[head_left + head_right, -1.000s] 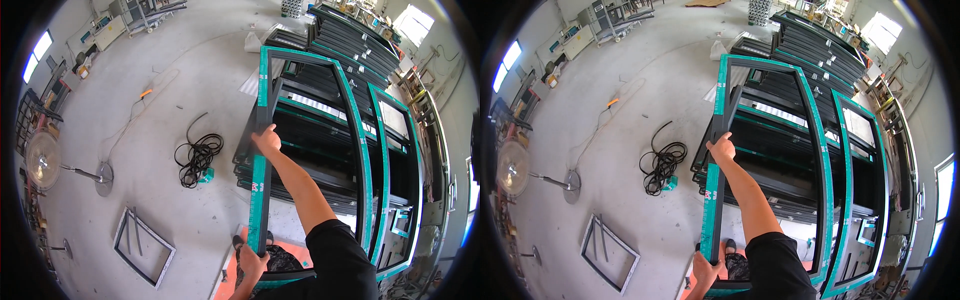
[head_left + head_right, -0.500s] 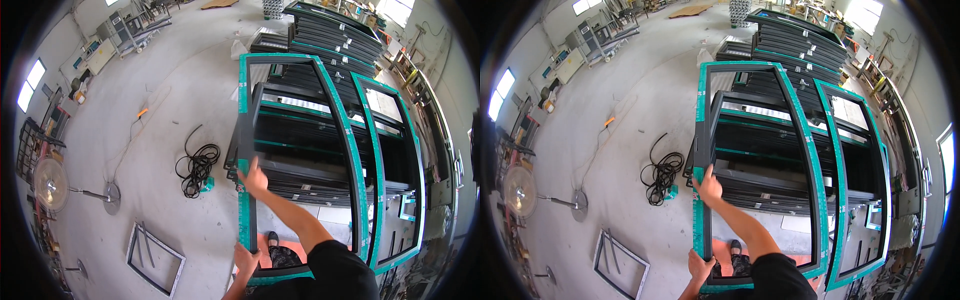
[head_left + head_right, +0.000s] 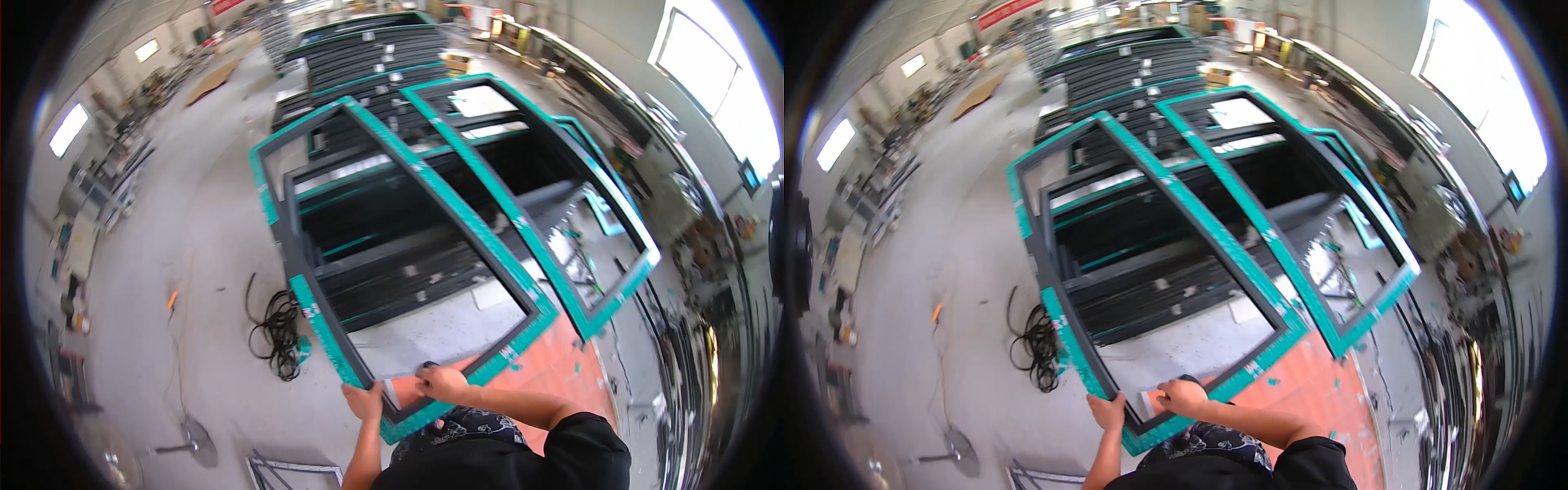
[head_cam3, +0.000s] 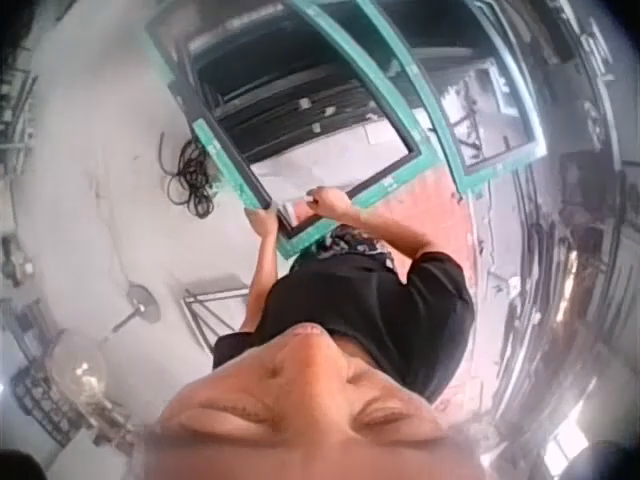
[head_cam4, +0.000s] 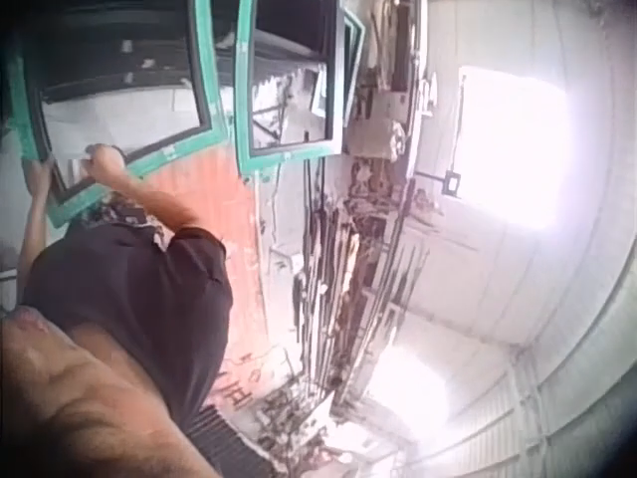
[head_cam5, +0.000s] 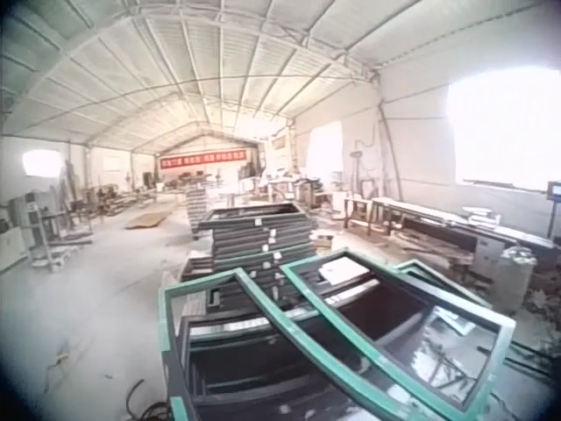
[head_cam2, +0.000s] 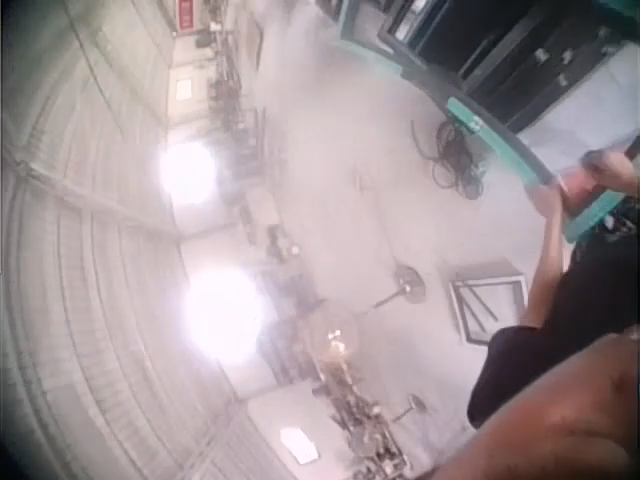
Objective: The person applies green tape to the edges of multiple metal window frames, picking up each frame from a stack and placing it on a central pile.
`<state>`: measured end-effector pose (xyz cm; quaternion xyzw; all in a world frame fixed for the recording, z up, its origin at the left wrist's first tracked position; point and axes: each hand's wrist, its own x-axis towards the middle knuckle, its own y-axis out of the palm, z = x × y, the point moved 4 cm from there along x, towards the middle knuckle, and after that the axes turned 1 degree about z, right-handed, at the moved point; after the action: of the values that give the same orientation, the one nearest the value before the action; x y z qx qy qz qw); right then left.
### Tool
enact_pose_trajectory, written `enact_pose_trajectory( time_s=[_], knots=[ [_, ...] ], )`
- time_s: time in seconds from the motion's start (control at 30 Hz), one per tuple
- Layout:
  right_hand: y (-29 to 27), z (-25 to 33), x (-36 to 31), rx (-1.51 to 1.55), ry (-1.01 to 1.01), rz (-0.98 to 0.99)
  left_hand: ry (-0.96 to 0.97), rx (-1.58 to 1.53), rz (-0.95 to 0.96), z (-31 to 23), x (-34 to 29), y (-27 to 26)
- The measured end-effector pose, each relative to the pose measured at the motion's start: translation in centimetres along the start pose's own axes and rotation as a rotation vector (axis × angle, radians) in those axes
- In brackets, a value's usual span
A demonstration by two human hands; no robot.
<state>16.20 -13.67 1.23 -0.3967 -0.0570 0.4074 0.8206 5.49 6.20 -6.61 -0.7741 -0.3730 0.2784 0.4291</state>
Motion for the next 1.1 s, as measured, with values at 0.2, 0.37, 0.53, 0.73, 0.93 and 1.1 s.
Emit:
enact_pose_trajectory(
  time_s=[0.2,0.37,0.53,0.73,0.93,1.1],
  knots=[
    [-2.1,-2.5,-10.2,0.084,0.239,-0.405,0.0,-0.052,0.067,0.1,0.1,0.2],
    [1.9,-5.2,-18.0,0.125,0.324,-0.288,0.008,-0.054,0.073,-1.9,-0.3,-1.3],
    [2.7,-12.0,-26.4,0.122,0.464,-0.339,-0.046,0.368,-0.008,-6.2,-2.6,-2.1],
    [-0.4,-24.6,-38.6,0.198,0.584,-0.341,0.733,0.148,-0.184,-24.6,-14.7,6.3],
    [-5.9,-36.3,-54.0,0.178,0.902,-0.439,1.21,-0.16,0.119,-43.7,-37.2,18.1],
    [-10.8,-43.9,-62.1,0.23,1.061,-0.464,1.303,-0.146,0.242,-51.6,-48.0,22.3]
  ],
)
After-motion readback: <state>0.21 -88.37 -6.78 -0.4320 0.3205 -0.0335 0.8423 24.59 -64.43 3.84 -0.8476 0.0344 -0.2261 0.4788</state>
